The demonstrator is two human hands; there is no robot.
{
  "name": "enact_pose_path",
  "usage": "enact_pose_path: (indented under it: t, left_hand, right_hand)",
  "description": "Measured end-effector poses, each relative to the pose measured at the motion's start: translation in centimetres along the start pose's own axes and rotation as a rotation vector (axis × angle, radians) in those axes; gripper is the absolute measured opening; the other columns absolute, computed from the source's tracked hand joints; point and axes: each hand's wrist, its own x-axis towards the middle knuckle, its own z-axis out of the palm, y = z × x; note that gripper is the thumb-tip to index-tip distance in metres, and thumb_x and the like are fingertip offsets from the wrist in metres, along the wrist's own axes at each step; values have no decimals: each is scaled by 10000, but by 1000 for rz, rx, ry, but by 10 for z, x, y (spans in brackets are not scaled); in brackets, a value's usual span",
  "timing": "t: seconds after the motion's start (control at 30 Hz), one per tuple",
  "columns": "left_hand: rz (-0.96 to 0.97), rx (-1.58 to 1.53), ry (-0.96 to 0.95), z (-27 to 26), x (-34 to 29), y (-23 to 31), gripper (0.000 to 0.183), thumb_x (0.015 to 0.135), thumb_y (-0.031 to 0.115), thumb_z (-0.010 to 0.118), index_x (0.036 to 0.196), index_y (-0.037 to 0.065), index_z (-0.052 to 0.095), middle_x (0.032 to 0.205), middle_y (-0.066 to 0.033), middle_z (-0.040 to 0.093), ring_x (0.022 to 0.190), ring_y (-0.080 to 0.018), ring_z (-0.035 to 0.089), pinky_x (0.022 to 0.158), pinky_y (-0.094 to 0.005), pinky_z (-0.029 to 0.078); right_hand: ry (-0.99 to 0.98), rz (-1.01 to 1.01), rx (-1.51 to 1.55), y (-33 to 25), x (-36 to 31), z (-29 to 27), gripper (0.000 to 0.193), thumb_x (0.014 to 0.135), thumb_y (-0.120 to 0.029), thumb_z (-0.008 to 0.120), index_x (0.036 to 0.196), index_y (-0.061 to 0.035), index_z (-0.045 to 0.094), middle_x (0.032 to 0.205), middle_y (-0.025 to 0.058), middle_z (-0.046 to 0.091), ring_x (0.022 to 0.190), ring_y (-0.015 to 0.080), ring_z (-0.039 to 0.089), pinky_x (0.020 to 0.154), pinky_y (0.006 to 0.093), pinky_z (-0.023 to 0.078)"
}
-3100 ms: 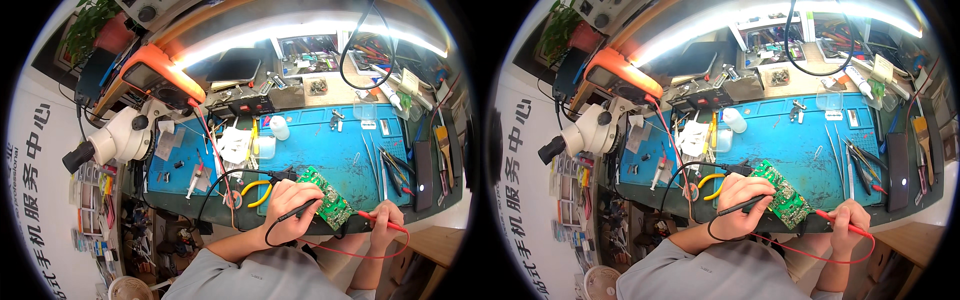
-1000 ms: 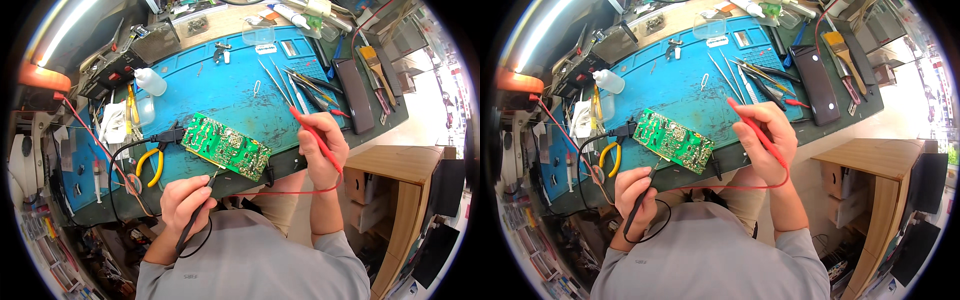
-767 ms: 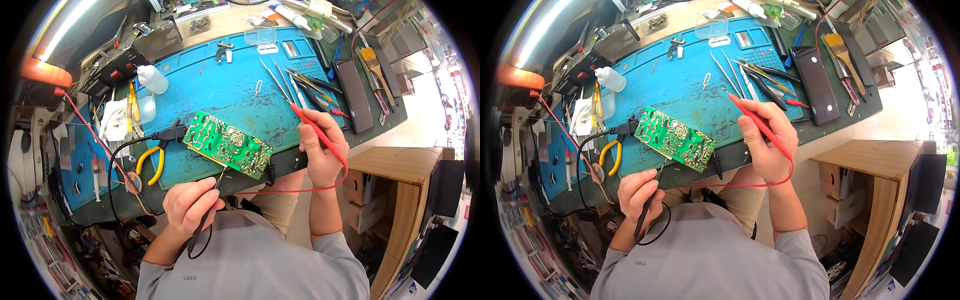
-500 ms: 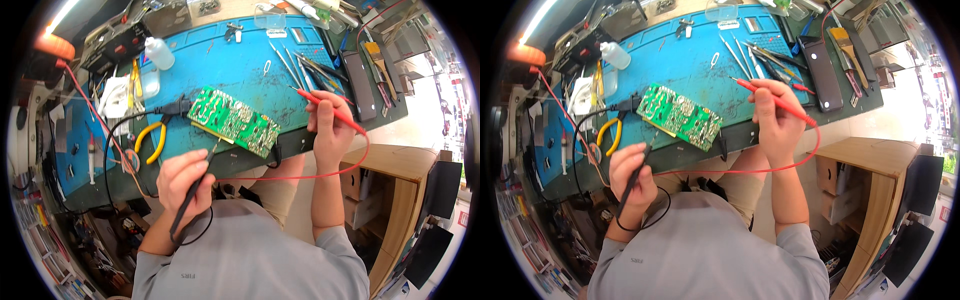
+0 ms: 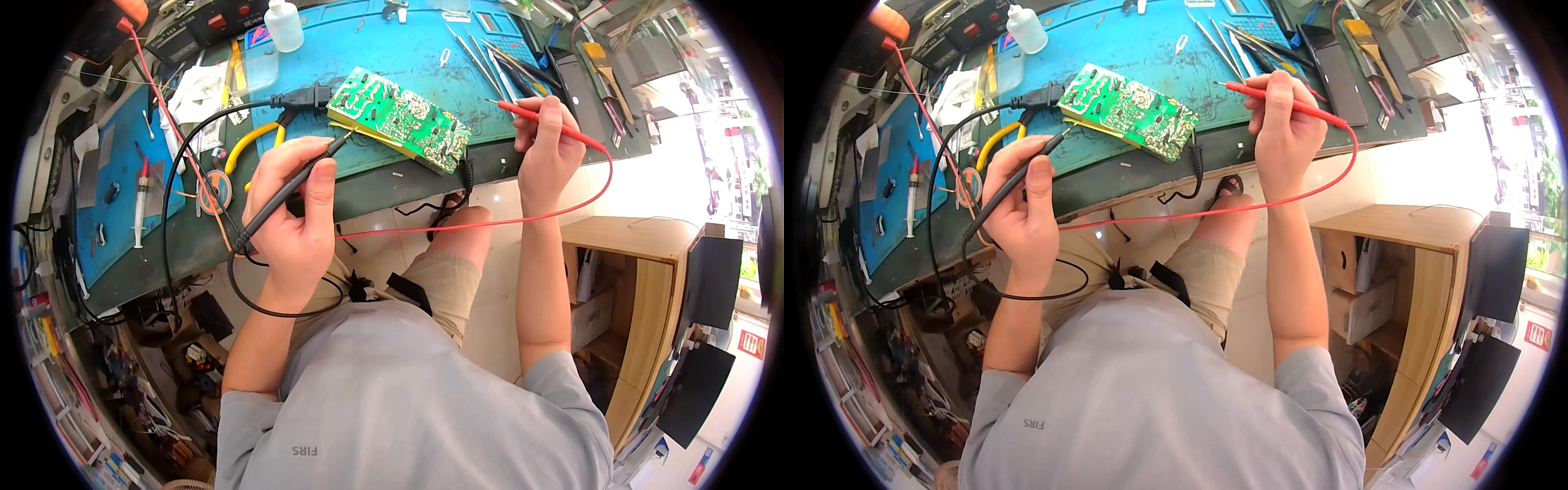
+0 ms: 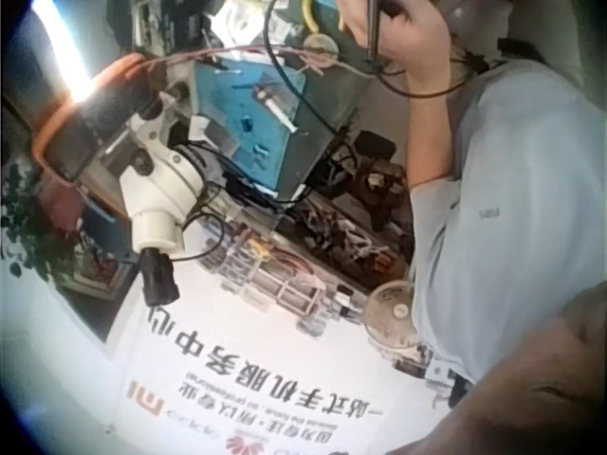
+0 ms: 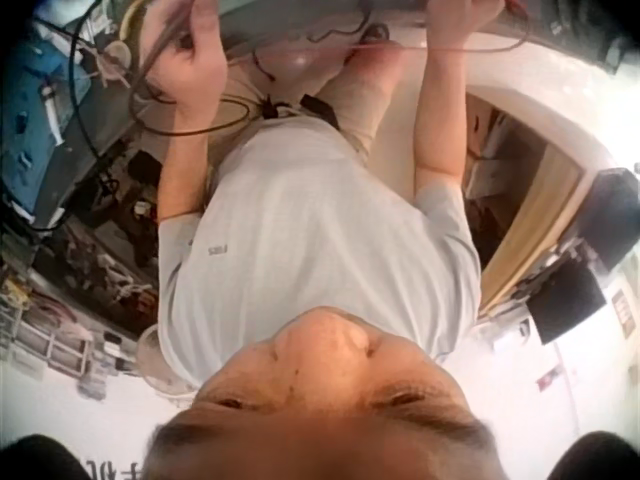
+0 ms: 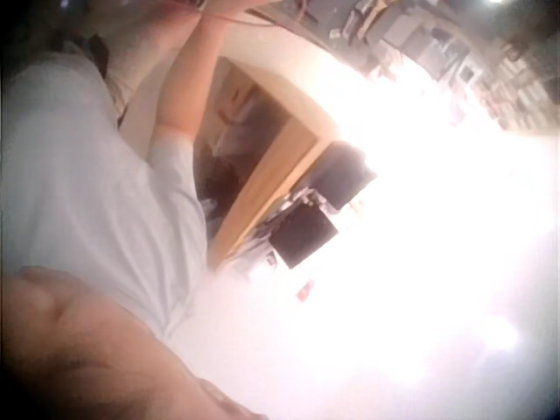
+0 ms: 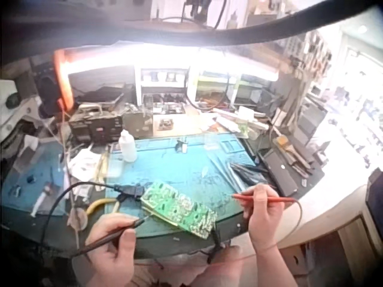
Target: The person uses multimeter probes to test various points on a green circuit board. They then flip the board over and test the internal components of a small yellow device. The person works at a cluttered workbench with various tools and equipment visible.
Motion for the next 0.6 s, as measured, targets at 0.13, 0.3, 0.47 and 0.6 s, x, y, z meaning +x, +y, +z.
enact_pose_path:
  t: [0.13,0.3,0.47,0.6]
  left_hand:
    - [-43,12,-71,-6,-1,0,166,1008,89,654,1127,-26,644,1114,-100,684,829,-106,597,717,-230,491]
    - [-16,93,-73,-7,0,-1,189,1028,97,623,1169,-28,635,1146,-106,677,816,-97,599,704,-216,485]
    - [-48,35,-1,5,-1,5,201,1044,124,589,1178,-17,640,1088,-98,668,730,-81,560,608,-207,431]
    - [-29,124,21,-4,-2,7,255,1064,217,557,1155,-15,609,1084,-152,660,702,-111,560,580,-223,442]
  right_hand:
    - [-7,-15,56,2,1,-4,388,1090,-252,515,912,27,718,709,25,624,527,42,488,475,201,372]
    - [-14,-50,100,3,2,-4,335,1096,-241,514,1018,18,713,726,24,629,534,35,485,472,193,362]
    - [26,-46,126,-1,-2,-10,231,1073,-137,529,1102,8,707,746,33,627,589,48,511,525,204,388]
    - [140,-476,-171,10,-18,-25,161,946,-28,634,1087,-30,712,785,41,629,660,142,573,571,254,431]
